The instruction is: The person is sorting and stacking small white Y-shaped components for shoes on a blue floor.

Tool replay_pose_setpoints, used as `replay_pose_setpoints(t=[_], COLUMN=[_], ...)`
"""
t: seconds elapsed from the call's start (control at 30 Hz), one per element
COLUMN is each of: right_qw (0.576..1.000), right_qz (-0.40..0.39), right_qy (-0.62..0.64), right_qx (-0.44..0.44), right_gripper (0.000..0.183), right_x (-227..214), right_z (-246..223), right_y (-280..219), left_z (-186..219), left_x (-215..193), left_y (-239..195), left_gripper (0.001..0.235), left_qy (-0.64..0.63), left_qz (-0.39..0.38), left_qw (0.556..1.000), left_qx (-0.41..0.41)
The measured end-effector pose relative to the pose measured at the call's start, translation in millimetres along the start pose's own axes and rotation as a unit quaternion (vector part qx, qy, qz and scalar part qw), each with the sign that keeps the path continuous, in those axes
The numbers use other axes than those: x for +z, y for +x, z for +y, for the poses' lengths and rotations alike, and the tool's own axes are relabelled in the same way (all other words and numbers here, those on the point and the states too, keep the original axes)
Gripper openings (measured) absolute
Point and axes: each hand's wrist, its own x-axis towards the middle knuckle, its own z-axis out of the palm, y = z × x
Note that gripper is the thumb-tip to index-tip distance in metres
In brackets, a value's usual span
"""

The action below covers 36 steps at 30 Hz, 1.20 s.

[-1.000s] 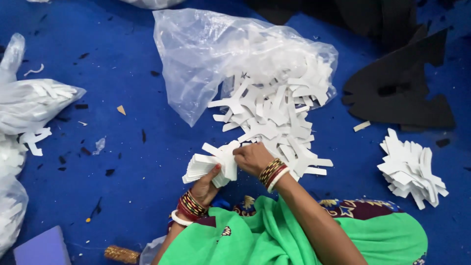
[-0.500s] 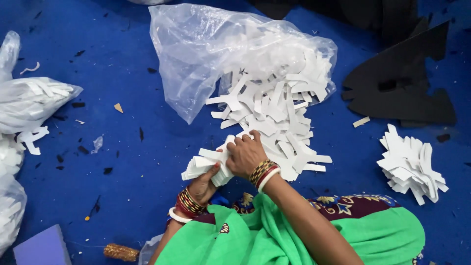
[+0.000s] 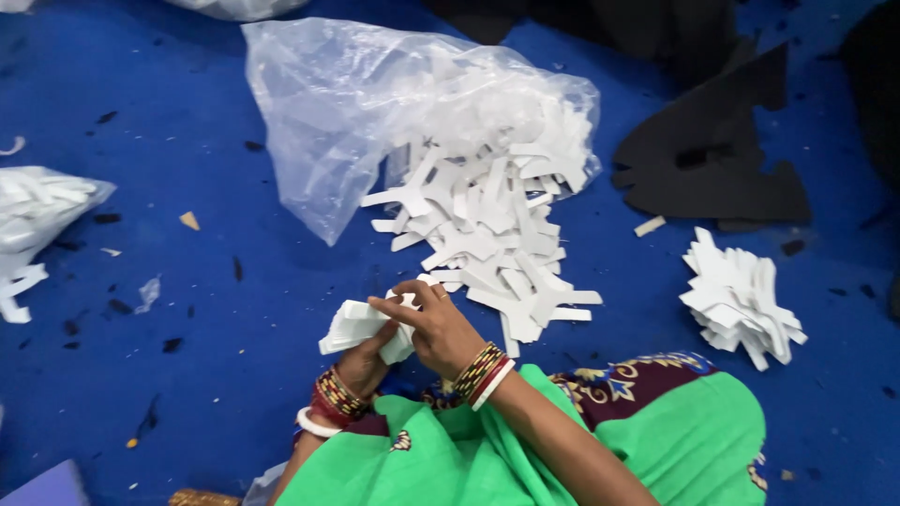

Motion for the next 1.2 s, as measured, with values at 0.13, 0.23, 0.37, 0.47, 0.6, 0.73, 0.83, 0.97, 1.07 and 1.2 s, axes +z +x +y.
replay_pose_setpoints(t=[0.13,0.23,0.37,0.47,0.6,0.73,0.83,0.97,1.07,1.2], right_qw=[0.998,0.973,0.905,0.894,0.887,0.868,0.863,0.733,0.64,0.592], right_qz=[-0.001,0.126,0.117,0.125,0.114,0.157,0.256,0.493,0.558,0.397], right_qy=[-0.039,-0.025,-0.228,-0.233,-0.269,-0.284,-0.141,0.162,0.167,-0.185], right_qx=[0.043,0.193,0.338,0.361,0.357,0.377,0.411,0.44,0.501,0.676], right_gripper=[0.069,0.043,0.042,0.046,0.034,0.032,0.029,0.036,0.052,0.076], right_x=[-14.9,-33.1,-65.4,-60.0,-42.6,-73.9,-135.3,-229.1,-252.8,-241.9], right_z=[24.6,77.6,105.5,122.7,148.9,149.7,164.2,188.7,194.7,202.1], right_y=[-19.1,-55.3,-84.7,-94.4,-98.2,-110.7,-147.4,-210.9,-251.4,-282.4], left_z=[23.0,25.1,23.6,20.3,13.7,13.9,14.8,17.8,18.3,19.5], left_x=[33.0,33.1,30.9,24.1,23.1,23.6,29.9,34.2,27.8,10.3], left_y=[-7.3,-9.0,-6.8,-5.8,-2.6,1.6,-2.4,-9.3,-11.4,-10.0], left_gripper=[0.051,0.056,0.058,0.058,0.057,0.056,0.056,0.056,0.056,0.054], left_qy=[0.0,-0.003,0.001,-0.006,-0.003,0.027,0.063,0.101,0.096,0.053], left_qz=[-0.003,0.012,0.026,0.019,0.008,0.019,0.044,0.066,0.078,0.076], left_qw=[1.0,0.999,0.999,0.999,0.999,0.998,0.996,0.991,0.99,0.992], left_qx=[-0.029,-0.038,-0.047,-0.048,-0.049,-0.049,-0.044,-0.051,-0.07,-0.08])
